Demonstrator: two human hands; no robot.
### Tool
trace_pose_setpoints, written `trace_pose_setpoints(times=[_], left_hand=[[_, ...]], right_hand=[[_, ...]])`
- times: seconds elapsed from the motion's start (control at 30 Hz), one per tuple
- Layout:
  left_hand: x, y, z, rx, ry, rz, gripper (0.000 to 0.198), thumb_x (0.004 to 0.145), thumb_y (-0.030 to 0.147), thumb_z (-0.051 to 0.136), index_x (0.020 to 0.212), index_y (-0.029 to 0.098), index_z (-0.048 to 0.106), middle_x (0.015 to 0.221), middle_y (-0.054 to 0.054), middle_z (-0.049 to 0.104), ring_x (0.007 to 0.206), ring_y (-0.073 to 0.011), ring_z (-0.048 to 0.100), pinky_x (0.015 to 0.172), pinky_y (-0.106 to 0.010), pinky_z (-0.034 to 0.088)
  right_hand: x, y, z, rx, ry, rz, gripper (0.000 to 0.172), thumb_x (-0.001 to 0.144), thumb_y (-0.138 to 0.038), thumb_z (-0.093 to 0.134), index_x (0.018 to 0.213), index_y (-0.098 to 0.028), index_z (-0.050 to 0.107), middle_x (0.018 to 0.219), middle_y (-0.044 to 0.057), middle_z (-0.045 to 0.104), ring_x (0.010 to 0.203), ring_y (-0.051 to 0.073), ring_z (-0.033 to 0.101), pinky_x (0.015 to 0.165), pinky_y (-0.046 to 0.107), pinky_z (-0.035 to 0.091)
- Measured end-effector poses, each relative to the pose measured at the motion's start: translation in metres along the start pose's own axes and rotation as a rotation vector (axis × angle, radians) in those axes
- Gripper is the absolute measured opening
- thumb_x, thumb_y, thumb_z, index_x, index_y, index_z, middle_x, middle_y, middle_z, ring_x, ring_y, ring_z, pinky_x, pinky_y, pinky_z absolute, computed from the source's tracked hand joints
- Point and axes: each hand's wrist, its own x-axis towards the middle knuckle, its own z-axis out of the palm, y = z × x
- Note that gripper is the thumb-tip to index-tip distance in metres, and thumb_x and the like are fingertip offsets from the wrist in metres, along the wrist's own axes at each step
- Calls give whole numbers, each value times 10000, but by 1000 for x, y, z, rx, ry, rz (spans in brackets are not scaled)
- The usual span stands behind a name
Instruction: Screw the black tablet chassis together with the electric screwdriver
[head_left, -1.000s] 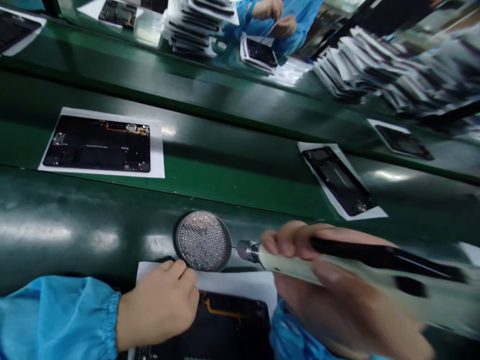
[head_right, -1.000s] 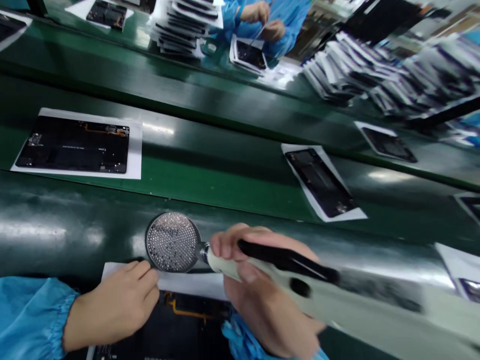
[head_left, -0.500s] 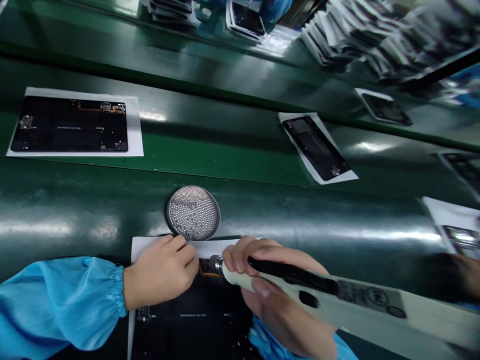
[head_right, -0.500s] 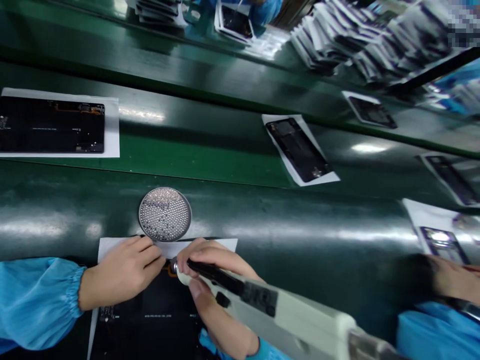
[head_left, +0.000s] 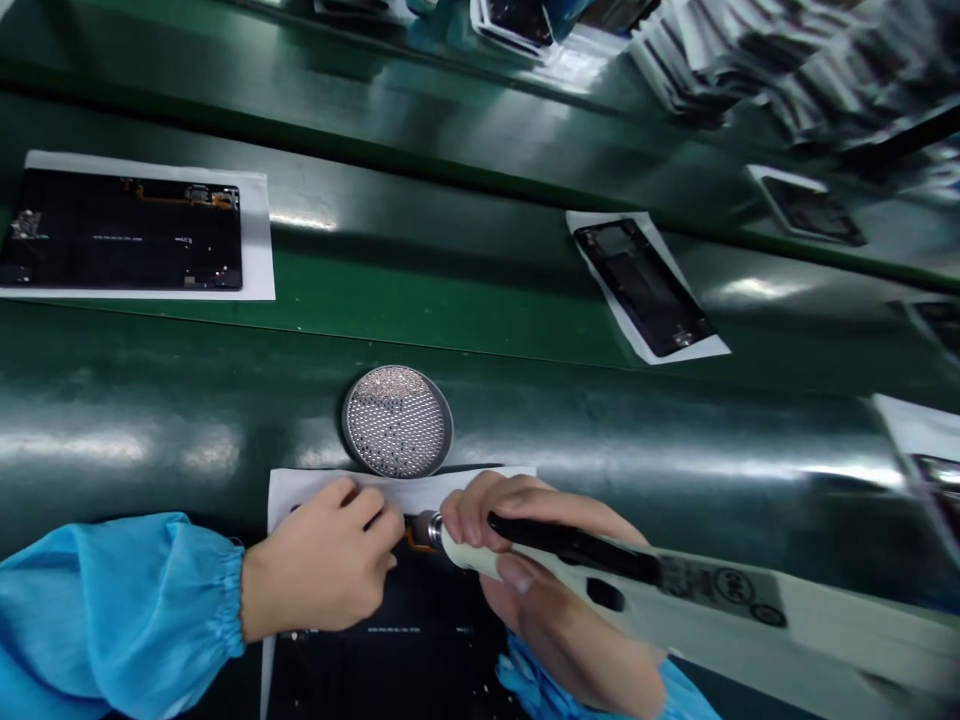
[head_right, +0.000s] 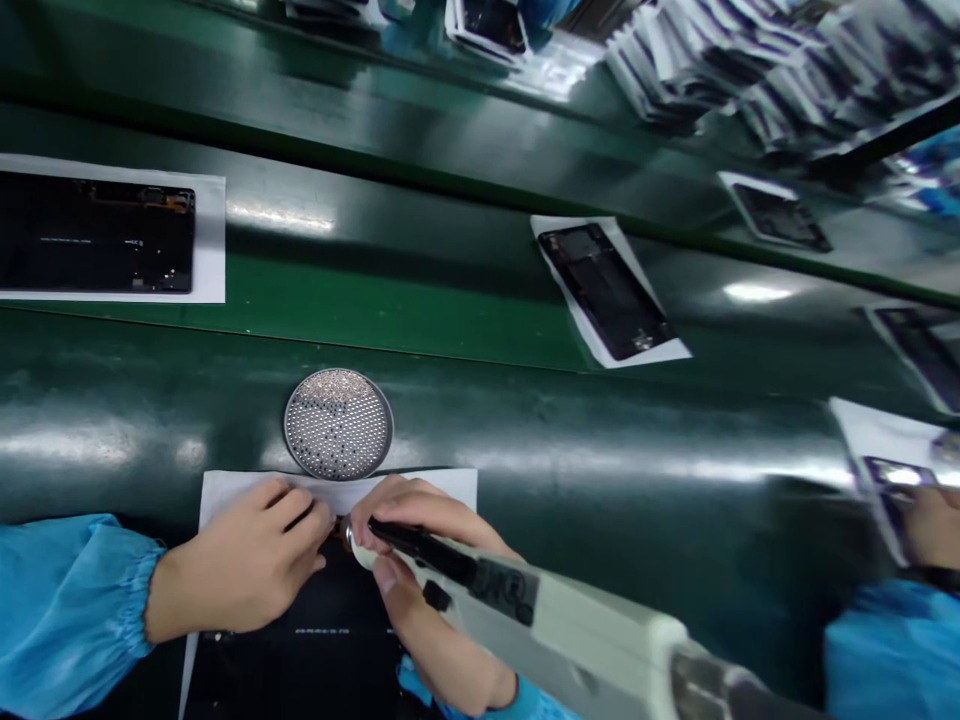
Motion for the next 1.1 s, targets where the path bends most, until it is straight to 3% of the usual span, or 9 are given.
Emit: trace_pose_setpoints(times=[0.17,0.6,0.77,0.9,1.03,1.1], left_hand=[[4,7,3,-13,-39,-17,202,948,237,609,831,128,733,985,-113,650,873,-252,548,651,-365,372],[19,14,11,-16,-40,-12,226,952,230,592,820,142,753,1003,-125,662,893,-259,566,668,-371,407],[22,15,15,14,21,-7,237,966,226,565,854,98,731,933,-132,665,820,-251,577,660,-379,418],[25,16,17,45,56,13,247,975,239,551,1027,52,703,962,-144,670,811,-247,582,685,-388,433],[31,18,20,19,65,7,221,971,225,535,946,81,701,950,-124,661,793,-241,570,668,-379,427],[33,19,21,-4,47,-26,212,967,224,532,933,88,691,927,-112,648,785,-237,563,663,-374,425]], right_hand=[[1,-1,-6,-30,8,13,231,897,-150,596,1089,-263,659,749,11,567,726,192,586,623,376,507],[-2,2,-25,-69,-60,44,184,914,-121,553,1038,-241,617,795,13,548,747,181,569,664,384,499],[-4,0,-31,-41,-30,26,179,913,-153,582,1048,-253,641,766,18,552,732,189,573,636,382,504],[15,-6,-43,-32,98,-44,179,891,-190,647,1045,-268,694,723,17,557,698,181,566,602,360,514],[56,6,-52,23,263,-165,146,793,-183,724,917,-259,705,684,-4,562,640,156,546,600,333,495],[74,17,-53,46,322,-143,125,768,-206,714,879,-248,673,665,-16,535,619,150,534,608,332,484]])
